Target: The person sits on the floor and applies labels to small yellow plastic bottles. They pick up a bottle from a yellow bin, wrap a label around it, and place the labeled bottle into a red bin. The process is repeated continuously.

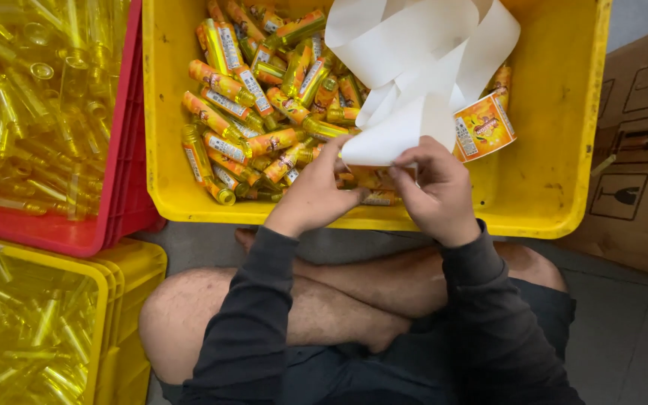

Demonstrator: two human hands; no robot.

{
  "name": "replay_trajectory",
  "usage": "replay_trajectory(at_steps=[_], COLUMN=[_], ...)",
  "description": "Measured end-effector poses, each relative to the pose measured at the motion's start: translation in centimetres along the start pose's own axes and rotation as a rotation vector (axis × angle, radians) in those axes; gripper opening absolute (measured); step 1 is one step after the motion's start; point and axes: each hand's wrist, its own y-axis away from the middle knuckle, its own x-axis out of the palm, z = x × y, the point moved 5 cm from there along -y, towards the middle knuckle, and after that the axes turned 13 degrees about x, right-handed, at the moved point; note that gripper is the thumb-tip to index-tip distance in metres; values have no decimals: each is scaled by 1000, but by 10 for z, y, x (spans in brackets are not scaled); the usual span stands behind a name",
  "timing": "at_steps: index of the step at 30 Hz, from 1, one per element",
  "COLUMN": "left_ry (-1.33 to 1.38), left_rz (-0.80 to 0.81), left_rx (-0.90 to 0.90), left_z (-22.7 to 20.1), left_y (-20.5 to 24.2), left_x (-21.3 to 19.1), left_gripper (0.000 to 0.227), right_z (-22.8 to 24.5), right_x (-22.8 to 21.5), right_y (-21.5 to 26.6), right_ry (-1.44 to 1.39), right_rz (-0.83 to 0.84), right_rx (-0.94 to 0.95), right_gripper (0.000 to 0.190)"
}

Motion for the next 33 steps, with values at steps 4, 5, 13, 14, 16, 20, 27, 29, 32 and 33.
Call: replay_trajectory(at_steps=[4,5,13,14,16,20,27,29,32,33], left_ry=[28,32,37,129,220,504,158,131,57,9], left_rz=[58,23,-209,-268,-326,-280,-307,-310,-289,-263], left_rx=[74,111,177,255,333,550,457,438,461,504], left_z=[21,27,38,42,43,33,15,9,0,-5], left_y=[-1,-2,-5,-6,-4,2,5,6,6,6], left_x=[4,3,-4,-5,-4,12,16,14,13,14], left_gripper=[55,38,12,13,15,30,15,14,14,15], right_z=[9,12,15,13,10,-3,22,32,44,46], right_x=[-2,-2,7,6,6,-6,-5,-3,7,13], right_y=[1,-1,-2,-2,1,11,-1,-2,-1,-1], right_ry=[-80,-76,55,48,41,-134,259,405,650,748], right_rz=[-36,-34,99,78,56,-79,-188,-189,-140,-93], right_rx=[-102,-91,-32,-14,3,3,-14,-128,-283,-324], right_gripper=[16,20,68,56,45,30,44,35,25,23])
